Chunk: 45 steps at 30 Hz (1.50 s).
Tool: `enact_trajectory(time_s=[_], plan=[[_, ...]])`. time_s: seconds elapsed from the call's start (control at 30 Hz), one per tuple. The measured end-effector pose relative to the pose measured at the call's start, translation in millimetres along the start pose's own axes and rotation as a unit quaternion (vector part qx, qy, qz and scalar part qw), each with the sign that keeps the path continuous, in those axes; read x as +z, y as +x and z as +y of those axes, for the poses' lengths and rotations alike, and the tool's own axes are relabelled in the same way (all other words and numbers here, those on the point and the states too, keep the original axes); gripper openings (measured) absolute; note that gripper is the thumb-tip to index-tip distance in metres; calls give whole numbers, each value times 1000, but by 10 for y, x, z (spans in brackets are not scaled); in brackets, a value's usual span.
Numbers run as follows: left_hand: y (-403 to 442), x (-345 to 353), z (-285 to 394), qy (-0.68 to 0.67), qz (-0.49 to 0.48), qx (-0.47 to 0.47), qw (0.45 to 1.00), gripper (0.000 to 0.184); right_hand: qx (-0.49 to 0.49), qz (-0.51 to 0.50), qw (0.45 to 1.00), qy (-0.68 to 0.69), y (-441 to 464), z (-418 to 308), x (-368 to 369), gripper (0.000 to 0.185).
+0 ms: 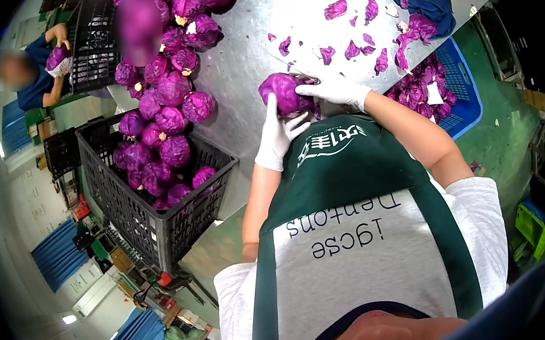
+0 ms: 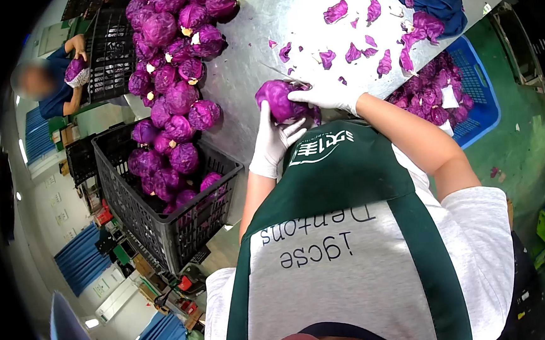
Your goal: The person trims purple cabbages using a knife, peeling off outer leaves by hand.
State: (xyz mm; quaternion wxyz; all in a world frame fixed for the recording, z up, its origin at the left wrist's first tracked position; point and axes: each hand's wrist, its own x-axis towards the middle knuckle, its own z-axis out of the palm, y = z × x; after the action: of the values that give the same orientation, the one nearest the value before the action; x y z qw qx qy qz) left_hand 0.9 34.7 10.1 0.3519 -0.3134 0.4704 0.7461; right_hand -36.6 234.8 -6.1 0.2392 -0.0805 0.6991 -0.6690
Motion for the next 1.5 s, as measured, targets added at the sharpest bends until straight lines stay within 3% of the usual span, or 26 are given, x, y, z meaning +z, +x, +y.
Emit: enact_trajectory(time_s=[0.1,0.13,0.17,0.23,0.33,0.4,0.43,0.5,0.53,0.57,0.7,0.8,1.0,1.1,1.27,1.5], plan=[[86,92,-124,184,73,115,973,66,154,2,988,24,31,27,-83,55],[163,75,-122,226,85,123,962,58,133,33,990,18,40,96,-96,54],[321,-14,-209,209,42,220,952,68,113,65,991,10,48,165,-109,53],[323,25,-99,450,147,248,845,80,195,41,980,-9,37,63,-208,53],[436,101,-145,530,260,387,708,95,96,100,988,-61,37,244,-202,50],[501,169,-99,457,159,385,786,99,-19,123,981,-149,25,310,-221,54],[537,202,-71,417,106,381,818,101,-10,124,976,-180,-6,273,-241,57],[564,242,-28,432,114,379,810,105,10,127,962,-241,-111,114,-260,63],[554,272,10,438,112,372,811,104,-28,134,946,-292,-126,58,-260,70],[526,304,36,477,124,384,781,101,-34,125,944,-303,-120,25,-268,72],[643,282,31,453,88,380,801,85,-52,90,911,-399,-39,107,-295,76],[562,399,112,501,81,414,756,77,-42,56,903,-425,18,56,-335,74],[582,395,96,444,59,412,793,77,-37,47,905,-421,56,148,-377,75],[625,372,116,508,72,382,769,79,36,12,936,-349,106,117,-424,74],[683,472,72,533,117,442,712,77,-37,85,970,-227,145,225,-433,62],[781,457,-45,545,154,439,698,94,-68,149,955,-246,135,255,-376,52]])
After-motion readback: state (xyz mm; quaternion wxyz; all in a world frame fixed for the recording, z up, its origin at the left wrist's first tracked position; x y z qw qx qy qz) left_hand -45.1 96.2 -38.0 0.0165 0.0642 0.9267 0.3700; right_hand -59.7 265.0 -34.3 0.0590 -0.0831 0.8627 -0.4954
